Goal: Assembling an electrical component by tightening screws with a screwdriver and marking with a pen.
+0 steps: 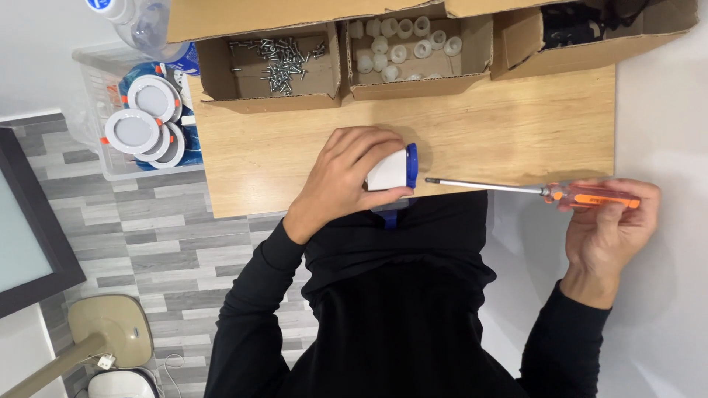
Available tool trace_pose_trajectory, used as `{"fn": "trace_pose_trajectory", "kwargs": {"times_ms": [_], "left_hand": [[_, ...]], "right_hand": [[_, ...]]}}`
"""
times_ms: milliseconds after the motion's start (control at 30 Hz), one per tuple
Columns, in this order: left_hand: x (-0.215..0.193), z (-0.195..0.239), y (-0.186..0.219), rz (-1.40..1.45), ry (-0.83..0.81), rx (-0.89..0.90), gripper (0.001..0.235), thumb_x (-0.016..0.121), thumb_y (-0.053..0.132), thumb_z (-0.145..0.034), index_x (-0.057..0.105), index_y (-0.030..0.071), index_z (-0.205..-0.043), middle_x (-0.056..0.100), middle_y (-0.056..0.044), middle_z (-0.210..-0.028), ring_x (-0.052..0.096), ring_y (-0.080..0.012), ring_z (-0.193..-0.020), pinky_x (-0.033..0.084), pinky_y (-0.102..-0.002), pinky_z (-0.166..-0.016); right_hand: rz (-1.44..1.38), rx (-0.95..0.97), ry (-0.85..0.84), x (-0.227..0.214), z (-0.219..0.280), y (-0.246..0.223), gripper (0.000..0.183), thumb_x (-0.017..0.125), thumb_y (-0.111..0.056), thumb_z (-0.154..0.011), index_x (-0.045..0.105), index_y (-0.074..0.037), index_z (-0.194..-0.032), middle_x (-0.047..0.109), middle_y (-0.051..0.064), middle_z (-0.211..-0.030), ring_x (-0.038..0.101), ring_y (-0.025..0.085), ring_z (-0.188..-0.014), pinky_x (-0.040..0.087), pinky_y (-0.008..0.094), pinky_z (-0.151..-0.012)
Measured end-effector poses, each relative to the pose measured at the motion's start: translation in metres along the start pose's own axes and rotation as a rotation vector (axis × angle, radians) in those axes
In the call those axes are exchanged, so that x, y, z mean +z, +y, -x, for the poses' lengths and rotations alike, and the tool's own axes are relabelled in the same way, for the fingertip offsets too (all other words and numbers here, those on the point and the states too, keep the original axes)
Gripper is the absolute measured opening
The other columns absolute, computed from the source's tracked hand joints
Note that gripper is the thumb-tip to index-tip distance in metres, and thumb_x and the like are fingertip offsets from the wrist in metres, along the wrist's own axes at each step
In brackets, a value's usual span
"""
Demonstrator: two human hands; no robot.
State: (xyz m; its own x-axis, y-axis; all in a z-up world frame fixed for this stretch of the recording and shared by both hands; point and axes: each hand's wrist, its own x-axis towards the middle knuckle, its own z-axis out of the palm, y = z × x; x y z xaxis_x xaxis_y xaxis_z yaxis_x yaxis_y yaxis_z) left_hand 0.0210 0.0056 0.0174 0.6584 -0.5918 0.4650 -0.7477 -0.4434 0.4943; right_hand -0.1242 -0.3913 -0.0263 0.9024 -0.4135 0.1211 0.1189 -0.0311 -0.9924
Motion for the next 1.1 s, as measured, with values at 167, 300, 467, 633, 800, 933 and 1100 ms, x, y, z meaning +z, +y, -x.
{"fn": "trace_pose_trajectory", "kwargs": {"times_ms": [167, 300, 467, 633, 800, 933, 1100], "left_hand": [[0.002, 0.004, -0.001, 0.129, 0.018, 0.089, 0.053, 0.088, 0.039, -0.103, 0.064, 0.006, -0.138, 0.069, -0.014, -0.141, 0.068, -0.0375, -0.135, 0.059, -0.05, -0.113], [0.003, 0.007, 0.005, 0.084, 0.035, 0.11, 0.044, 0.085, 0.039, -0.105, 0.067, 0.008, -0.131, 0.068, -0.014, -0.143, 0.066, -0.0387, -0.137, 0.06, -0.051, -0.111], [0.005, 0.009, 0.015, 0.162, -0.007, 0.105, 0.023, 0.087, 0.018, -0.106, 0.069, 0.007, -0.117, 0.06, -0.019, -0.153, 0.059, -0.0475, -0.145, 0.057, -0.059, -0.118], [0.008, 0.011, 0.024, 0.128, -0.005, 0.055, 0.021, 0.083, 0.019, -0.105, 0.068, 0.011, -0.118, 0.062, -0.019, -0.151, 0.061, -0.0439, -0.143, 0.056, -0.055, -0.111], [0.015, 0.013, 0.025, 0.167, 0.008, 0.021, 0.017, 0.079, 0.022, -0.104, 0.072, 0.009, -0.112, 0.065, -0.017, -0.146, 0.061, -0.0418, -0.139, 0.053, -0.054, -0.111], [0.015, 0.013, 0.025, 0.168, 0.018, 0.031, 0.017, 0.078, 0.022, -0.105, 0.071, 0.01, -0.116, 0.067, -0.018, -0.142, 0.063, -0.0422, -0.134, 0.054, -0.053, -0.107], [0.015, 0.014, 0.024, 0.173, 0.015, 0.039, 0.017, 0.078, 0.022, -0.106, 0.071, 0.011, -0.116, 0.066, -0.019, -0.141, 0.065, -0.0408, -0.128, 0.055, -0.05, -0.101]], "right_hand": [[0.029, 0.094, 0.072, -0.003, 0.0, -0.001, 0.067, 0.073, -0.07, -0.106, 0.049, -0.011, -0.125, 0.068, 0.021, -0.105, 0.062, 0.028, -0.063, 0.055, 0.034, -0.062], [0.011, 0.056, 0.027, 0.004, 0.0, -0.009, 0.063, 0.068, -0.068, -0.11, 0.046, -0.011, -0.127, 0.067, 0.023, -0.106, 0.059, 0.028, -0.063, 0.065, 0.05, -0.077], [0.009, 0.034, 0.011, 0.01, 0.0, -0.006, 0.056, 0.067, -0.06, -0.114, 0.045, -0.01, -0.127, 0.066, 0.026, -0.11, 0.063, 0.032, -0.067, 0.068, 0.052, -0.078], [-0.009, -0.002, -0.035, 0.01, 0.0, -0.005, 0.054, 0.064, -0.058, -0.116, 0.042, -0.009, -0.126, 0.062, 0.029, -0.105, 0.062, 0.033, -0.067, 0.067, 0.058, -0.081], [-0.013, 0.002, -0.047, 0.012, 0.004, -0.006, 0.051, 0.063, -0.056, -0.117, 0.041, -0.01, -0.125, 0.063, 0.028, -0.106, 0.062, 0.033, -0.066, 0.069, 0.059, -0.083], [0.02, 0.01, -0.041, 0.007, 0.008, 0.0, 0.053, 0.063, -0.058, -0.115, 0.043, -0.01, -0.125, 0.064, 0.028, -0.106, 0.063, 0.034, -0.065, 0.062, 0.049, -0.07], [0.021, 0.019, -0.044, 0.007, 0.01, 0.0, 0.054, 0.064, -0.059, -0.114, 0.043, -0.01, -0.124, 0.065, 0.028, -0.107, 0.064, 0.035, -0.065, 0.062, 0.047, -0.065]]}}
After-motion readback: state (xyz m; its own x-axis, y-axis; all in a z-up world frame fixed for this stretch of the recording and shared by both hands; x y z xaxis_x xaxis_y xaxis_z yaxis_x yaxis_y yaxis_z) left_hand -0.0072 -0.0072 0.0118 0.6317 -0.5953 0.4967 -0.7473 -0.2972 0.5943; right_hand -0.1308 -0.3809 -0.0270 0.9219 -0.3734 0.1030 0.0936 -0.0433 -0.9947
